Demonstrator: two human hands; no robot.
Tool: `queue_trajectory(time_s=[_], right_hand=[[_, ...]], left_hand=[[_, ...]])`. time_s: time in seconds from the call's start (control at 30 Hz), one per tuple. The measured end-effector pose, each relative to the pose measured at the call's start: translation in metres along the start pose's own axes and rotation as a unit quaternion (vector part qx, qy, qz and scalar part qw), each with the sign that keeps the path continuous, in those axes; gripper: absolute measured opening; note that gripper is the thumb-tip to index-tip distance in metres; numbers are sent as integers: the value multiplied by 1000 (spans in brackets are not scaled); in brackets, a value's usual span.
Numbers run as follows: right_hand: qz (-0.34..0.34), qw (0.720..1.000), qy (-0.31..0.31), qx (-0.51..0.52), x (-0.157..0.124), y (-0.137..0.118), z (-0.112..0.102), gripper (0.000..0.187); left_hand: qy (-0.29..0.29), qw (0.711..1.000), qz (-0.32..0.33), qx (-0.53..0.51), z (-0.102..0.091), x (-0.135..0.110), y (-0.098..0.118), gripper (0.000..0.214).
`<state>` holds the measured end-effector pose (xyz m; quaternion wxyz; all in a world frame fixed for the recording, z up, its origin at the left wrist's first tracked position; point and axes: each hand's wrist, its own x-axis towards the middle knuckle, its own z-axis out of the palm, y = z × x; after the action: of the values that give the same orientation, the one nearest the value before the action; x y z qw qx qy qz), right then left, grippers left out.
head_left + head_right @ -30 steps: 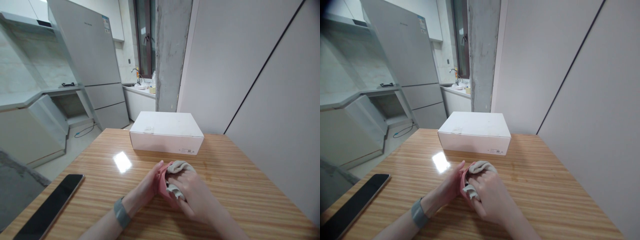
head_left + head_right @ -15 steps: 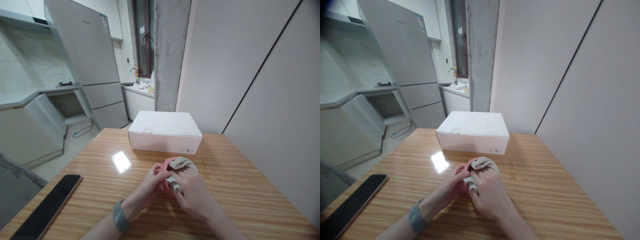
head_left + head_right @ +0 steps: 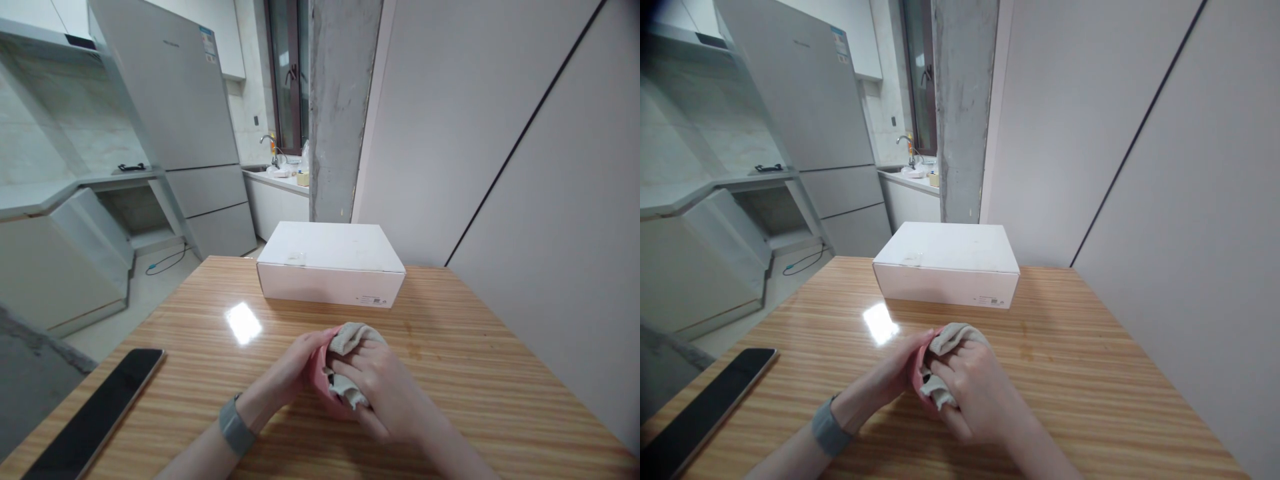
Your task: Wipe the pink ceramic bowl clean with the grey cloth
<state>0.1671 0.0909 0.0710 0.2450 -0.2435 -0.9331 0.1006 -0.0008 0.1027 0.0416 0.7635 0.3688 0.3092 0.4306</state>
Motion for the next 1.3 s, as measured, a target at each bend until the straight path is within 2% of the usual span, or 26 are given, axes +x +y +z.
queue_trajectory(time_s=[0.17,0.3,0.47,0.57,0.73,0.93,1.07,1.13,1.2,1.3], right_hand=[[48,998,28,-20,1,1,2,30],[87,993,59,-50,0,0,3,33],[69,996,28,-41,0,-4,-1,33],[40,999,-3,-12,0,-7,0,32],[5,1000,-30,7,-1,-11,5,30],[41,999,22,-9,0,-8,7,30],[82,994,56,-52,0,-7,8,31],[96,990,68,-73,1,-7,8,32],[99,990,62,-76,0,-8,5,33],[65,997,33,-35,0,-10,-2,32]], left_hand=[[46,999,16,-22,-1,3,-10,44],[37,997,40,-56,1,4,-18,52],[-25,997,-1,-76,0,4,-15,49],[-14,999,-15,-48,-3,3,-8,50],[8,999,-54,3,-7,-1,0,37],[25,999,7,26,-5,3,-5,39],[44,998,41,-9,1,5,-13,46],[32,997,58,-41,3,4,-16,49],[-2,996,57,-62,4,2,-17,50],[-42,996,27,-78,1,1,-14,46]])
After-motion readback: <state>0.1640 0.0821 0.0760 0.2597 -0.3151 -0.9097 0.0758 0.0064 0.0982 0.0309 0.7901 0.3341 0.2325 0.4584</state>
